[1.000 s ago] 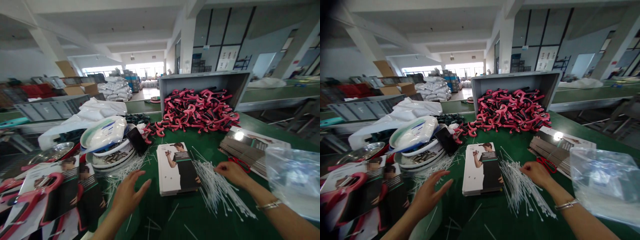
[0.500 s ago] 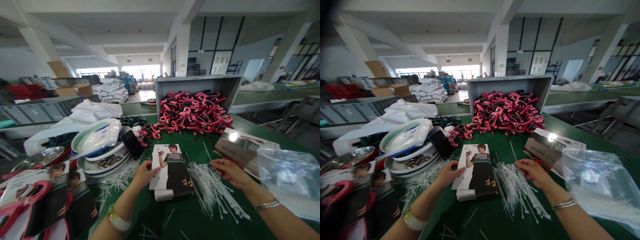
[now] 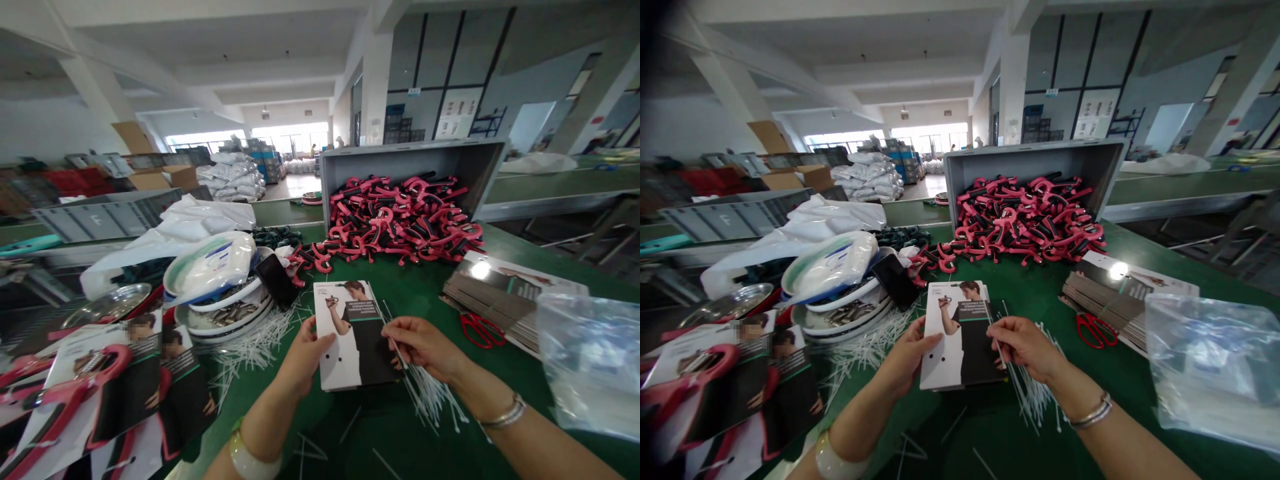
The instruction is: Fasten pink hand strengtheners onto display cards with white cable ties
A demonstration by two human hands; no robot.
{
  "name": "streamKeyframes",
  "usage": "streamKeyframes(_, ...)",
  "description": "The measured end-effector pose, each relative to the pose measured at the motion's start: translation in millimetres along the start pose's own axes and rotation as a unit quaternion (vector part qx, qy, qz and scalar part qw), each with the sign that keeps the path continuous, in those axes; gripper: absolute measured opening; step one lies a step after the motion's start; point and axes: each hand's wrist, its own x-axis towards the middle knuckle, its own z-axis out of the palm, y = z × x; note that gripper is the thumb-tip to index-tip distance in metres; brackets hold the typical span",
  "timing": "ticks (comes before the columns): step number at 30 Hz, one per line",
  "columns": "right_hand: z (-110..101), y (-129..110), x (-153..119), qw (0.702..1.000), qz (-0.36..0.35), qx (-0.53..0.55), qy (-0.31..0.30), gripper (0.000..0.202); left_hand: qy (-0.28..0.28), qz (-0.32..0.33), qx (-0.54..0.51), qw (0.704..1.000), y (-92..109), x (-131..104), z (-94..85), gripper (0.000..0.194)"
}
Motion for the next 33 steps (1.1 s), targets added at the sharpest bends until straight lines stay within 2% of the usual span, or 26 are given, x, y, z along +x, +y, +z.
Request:
streamKeyframes(6, 18, 6, -9, 0.991, 0.009, -0.124, -0.051, 0.037, 0.027, 0.022, -0.045, 0.998, -9, -2, 13.9, 0.055)
streamKeyframes(11, 20, 12, -21, 0.983, 0.020, -0.179, -0.037, 0.034, 0.021, 0.080, -0.054, 0.995, -11, -9, 21.3, 0.044)
streamKeyframes(17, 19, 11, -29, 0.993, 0.012, -0.118, 0.002, 0.031, 0.027, 0.138, -0.026, 0.990, -13, -15, 22.6, 0.045)
streamKeyframes(23, 21, 8, -30, 0.998, 0.014, -0.067, 0.003, 0.028, 0.036, 0.197, 0.038, 0.979, -8, -21, 21.8, 0.039)
streamKeyframes(28, 28, 1, -32, 1.000, 0.006, 0.028, -0.002, 0.027, 0.026, 0.225, 0.051, 0.973, -13, -28, 22.7, 0.041)
streamKeyframes(30, 32, -1, -31, 0.999, -0.008, 0.048, -0.011, 0.028, 0.013, 0.216, 0.021, 0.976, -14, -30, 26.0, 0.047)
streamKeyframes(33, 39, 1, -23, 0.999, -0.023, 0.032, -0.017, 0.031, -0.015, 0.140, -0.039, 0.989, -14, -32, 31.7, 0.061)
